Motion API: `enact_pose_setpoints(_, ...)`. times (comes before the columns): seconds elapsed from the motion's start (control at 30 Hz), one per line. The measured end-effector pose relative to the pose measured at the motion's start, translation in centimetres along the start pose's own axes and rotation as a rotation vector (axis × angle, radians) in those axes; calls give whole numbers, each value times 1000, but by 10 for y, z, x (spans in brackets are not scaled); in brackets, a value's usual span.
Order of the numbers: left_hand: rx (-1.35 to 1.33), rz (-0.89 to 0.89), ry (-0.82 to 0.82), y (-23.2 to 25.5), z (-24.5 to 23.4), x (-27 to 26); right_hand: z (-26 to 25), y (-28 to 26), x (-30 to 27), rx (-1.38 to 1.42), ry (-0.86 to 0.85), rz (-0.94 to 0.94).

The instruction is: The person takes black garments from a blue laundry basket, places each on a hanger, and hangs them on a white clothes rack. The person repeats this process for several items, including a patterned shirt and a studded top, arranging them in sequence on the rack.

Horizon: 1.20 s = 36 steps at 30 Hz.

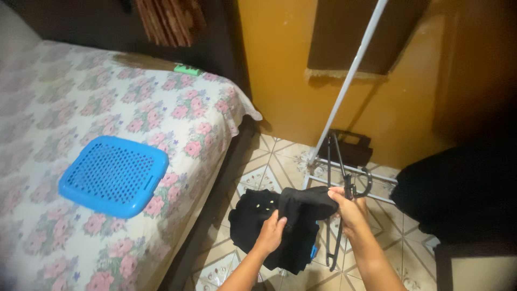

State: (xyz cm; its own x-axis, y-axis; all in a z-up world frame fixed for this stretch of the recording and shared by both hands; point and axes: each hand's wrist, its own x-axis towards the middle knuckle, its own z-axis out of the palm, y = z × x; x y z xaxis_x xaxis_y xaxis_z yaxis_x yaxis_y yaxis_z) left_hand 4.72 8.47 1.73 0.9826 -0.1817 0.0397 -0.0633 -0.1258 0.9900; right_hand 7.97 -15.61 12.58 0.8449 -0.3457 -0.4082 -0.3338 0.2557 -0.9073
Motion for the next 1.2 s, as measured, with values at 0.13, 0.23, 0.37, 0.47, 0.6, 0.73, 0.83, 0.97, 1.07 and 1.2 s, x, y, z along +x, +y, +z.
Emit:
enact_pose_setpoints(0.13, 134, -198, -101, 8, -19, 25, -10, 40, 17, -190, 93, 7)
enact_pose_setpoints(0.23, -233, -86, -262, 15, -28, 45, -14, 100, 34, -253, 58, -121)
enact_pose_setpoints(0.37, -239, -264, -309, 21, -37, 63, 2, 132, 35, -313, 47, -307)
enact_pose_setpoints(0.47, -232, -291, -278, 14, -37, 71, 38, 116, -6, -320, 142, -19)
enact_pose_setpoints(0.6, -236, -360, -284, 4, -39, 71, 85, 96, -37, -235, 161, 147)
enact_pose_setpoints(0.73, -322, -448, -305, 2, -43, 69, 101, 97, -48, -226, 127, 122)
enact_pose_setpoints(0.83, -297, -453, -277, 0, -46, 71, 105, 97, -52, -210, 148, 118)
enact_pose_setpoints(0.97, -208, -439, -251, 5, -41, 71, 105, 98, -51, -256, 226, 142)
enact_pose_setpoints(1.07, -275, -437, -205, 4, -36, 68, 98, 102, -47, -222, 196, 139)
enact_pose_setpoints(1.2, -374, -505, -168, -3, -30, 68, 86, 110, -44, -195, 149, 160)
